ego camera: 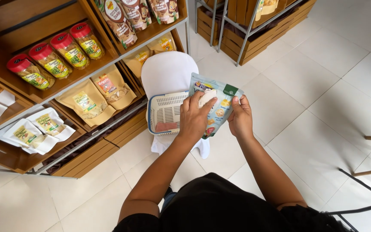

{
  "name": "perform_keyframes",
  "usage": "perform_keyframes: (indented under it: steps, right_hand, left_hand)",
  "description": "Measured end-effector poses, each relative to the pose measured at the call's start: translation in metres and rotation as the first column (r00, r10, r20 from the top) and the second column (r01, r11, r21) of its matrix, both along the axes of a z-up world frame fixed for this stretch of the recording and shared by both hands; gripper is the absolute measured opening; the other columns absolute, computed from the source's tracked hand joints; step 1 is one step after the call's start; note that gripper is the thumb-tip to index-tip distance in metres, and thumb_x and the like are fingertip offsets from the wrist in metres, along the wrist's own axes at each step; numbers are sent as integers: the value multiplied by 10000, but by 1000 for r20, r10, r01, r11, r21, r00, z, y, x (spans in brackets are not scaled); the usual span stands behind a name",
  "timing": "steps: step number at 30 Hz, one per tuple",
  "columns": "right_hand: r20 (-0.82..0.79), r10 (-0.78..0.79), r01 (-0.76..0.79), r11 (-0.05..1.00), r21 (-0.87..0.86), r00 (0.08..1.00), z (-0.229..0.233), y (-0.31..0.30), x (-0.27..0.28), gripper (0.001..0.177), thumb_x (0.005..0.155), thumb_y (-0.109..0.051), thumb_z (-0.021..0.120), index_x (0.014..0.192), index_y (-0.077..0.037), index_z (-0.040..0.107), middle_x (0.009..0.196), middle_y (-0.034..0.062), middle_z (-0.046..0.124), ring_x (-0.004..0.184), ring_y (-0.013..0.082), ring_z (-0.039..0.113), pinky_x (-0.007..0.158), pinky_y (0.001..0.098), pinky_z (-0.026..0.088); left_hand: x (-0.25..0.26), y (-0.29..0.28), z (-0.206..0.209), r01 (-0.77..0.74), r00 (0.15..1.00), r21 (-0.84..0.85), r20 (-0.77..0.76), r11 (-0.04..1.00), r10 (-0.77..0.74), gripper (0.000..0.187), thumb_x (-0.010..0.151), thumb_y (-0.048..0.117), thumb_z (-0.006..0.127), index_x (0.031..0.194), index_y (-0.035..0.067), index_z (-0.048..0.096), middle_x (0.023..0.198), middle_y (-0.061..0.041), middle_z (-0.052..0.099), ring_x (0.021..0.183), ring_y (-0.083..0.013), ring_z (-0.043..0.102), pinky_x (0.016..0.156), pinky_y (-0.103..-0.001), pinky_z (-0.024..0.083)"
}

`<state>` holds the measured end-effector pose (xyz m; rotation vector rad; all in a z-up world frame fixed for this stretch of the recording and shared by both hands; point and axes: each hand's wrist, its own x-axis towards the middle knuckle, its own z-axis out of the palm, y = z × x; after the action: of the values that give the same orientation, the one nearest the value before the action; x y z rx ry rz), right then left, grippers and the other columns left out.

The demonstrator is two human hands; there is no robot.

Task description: Wiping down grocery product packages and wooden shelves with a cloth.

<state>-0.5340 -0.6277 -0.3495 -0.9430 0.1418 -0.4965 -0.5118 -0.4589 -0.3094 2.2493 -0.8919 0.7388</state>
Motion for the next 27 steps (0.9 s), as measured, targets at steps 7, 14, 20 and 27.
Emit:
perform_keyframes:
  steps: [7, 14, 20, 27]
  right_hand:
    - [-13, 26, -25, 999, 25, 1000, 14, 24, 7, 165, 1098, -229, 478, 1138, -86, 551, 1054, 146, 713, 956, 264, 762, 818, 437, 656]
    - [20, 2, -3, 999, 52, 1000, 20, 59, 37, 152, 1098, -220, 482, 1133, -88, 548, 1053, 138, 715, 964, 262, 762, 821, 437, 664]
    - [25, 21, -23, 998, 59, 999, 25, 106, 58, 159, 1098, -229, 480, 1132, -87, 543, 1086, 157, 716, 1008, 292, 755, 856, 464, 659]
    - [-44, 45, -43, 998, 48, 998, 13, 149, 75, 151, 1098, -242, 485, 1146, -106, 532, 1080, 113, 712, 1023, 264, 748, 896, 455, 650]
  left_hand:
    - [7, 37, 14, -7, 1000, 48, -11, 999, 8, 410, 949, 25, 609, 1286, 232, 719, 1350, -135, 508, 1191, -343, 492, 900, -478, 423]
    - [14, 80, 32, 125, 992, -176, -12, 976, -129, 349, 970, 38, 533, 1216, 205, 715, 1268, -125, 549, 1157, -301, 516, 932, -426, 428]
    - [36, 133, -10, 204, 975, -108, 108, 973, -193, 398, 959, 68, 533, 1288, 244, 673, 1265, -32, 624, 1195, -252, 582, 957, -390, 457]
    - [77, 215, -4, -86, 905, -390, -415, 917, -92, 369, 1005, 81, 510, 1359, 118, 608, 1331, -168, 554, 1194, -356, 539, 992, -440, 490]
